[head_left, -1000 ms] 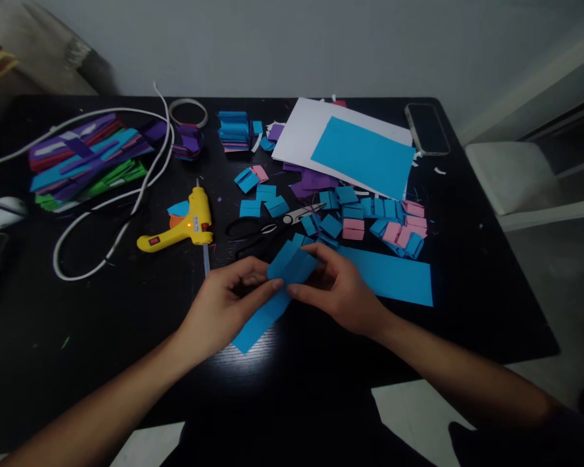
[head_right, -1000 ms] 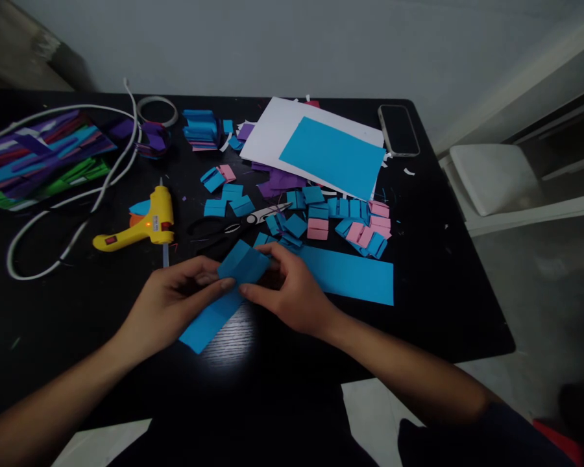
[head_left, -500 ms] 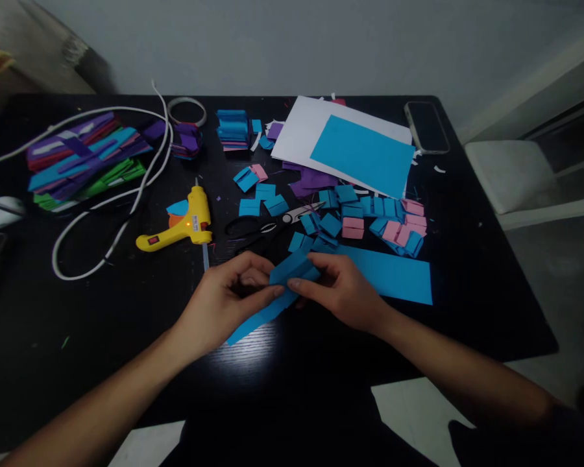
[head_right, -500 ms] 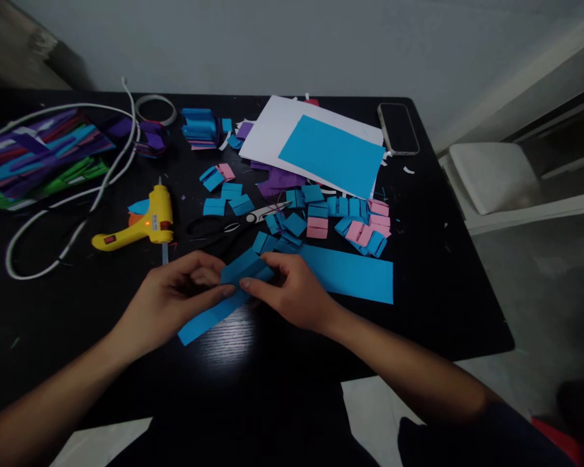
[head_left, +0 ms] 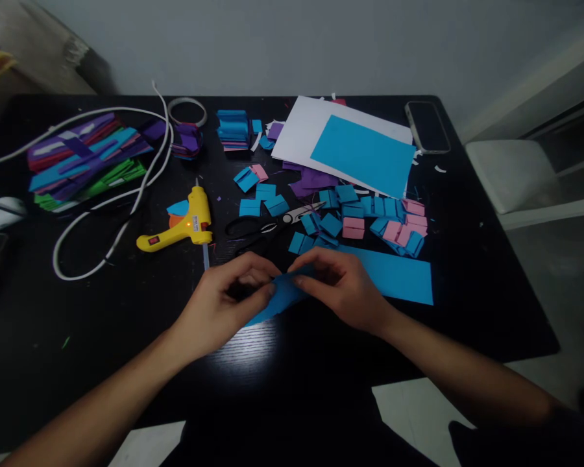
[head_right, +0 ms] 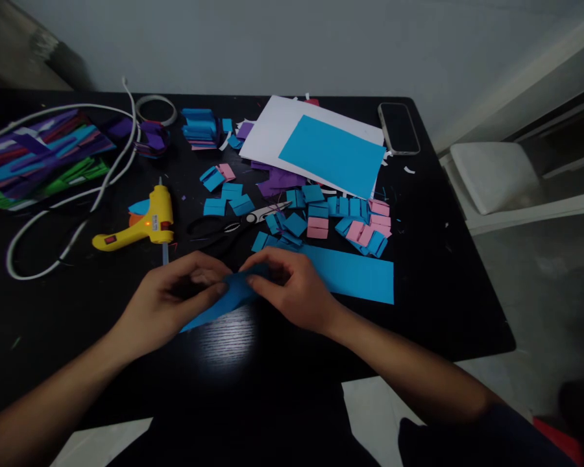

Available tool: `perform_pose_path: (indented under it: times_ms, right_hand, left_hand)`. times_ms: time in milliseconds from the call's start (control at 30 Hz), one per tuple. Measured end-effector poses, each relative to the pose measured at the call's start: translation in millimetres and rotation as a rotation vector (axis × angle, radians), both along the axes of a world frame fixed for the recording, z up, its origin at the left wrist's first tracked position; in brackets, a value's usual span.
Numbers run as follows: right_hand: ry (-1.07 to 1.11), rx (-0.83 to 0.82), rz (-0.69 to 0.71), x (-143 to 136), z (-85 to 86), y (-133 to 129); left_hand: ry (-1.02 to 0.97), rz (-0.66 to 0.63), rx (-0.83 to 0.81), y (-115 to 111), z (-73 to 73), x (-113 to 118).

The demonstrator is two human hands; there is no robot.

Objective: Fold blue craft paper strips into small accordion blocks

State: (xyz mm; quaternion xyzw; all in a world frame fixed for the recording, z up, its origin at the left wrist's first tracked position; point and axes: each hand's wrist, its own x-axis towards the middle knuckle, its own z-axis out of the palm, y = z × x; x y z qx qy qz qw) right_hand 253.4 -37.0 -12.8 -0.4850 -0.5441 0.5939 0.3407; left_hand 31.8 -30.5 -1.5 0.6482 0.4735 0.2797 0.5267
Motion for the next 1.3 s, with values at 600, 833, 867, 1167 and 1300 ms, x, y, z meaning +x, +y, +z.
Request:
perform_pose_path:
  times_ms: [600, 833, 867, 1167, 1300]
  right_hand:
    - [0.029, -0.135, 0.061, 3, 0.7, 2]
    - [-0.062, -0.025, 0.057, 1, -1.3, -1]
    - [-0.074, -0.023, 0.06, 1, -1.2, -1]
    - [-0.106, -0.043, 0.027, 3, 4.5, 5]
    - [-0.021, -0.077, -0.139, 8, 2.7, 10]
  left_hand:
    - [0.086, -0.126, 0.27, 2, 2.7, -12]
    - [0.198, -0.176, 0.172, 2, -1.1, -8]
    - [0.182, -0.177, 0.16, 1, -1.7, -7]
    - [0.106, -0.165, 0.035, 4, 2.7, -8]
    - [0.067, -0.081, -0.036, 5, 4.4, -9]
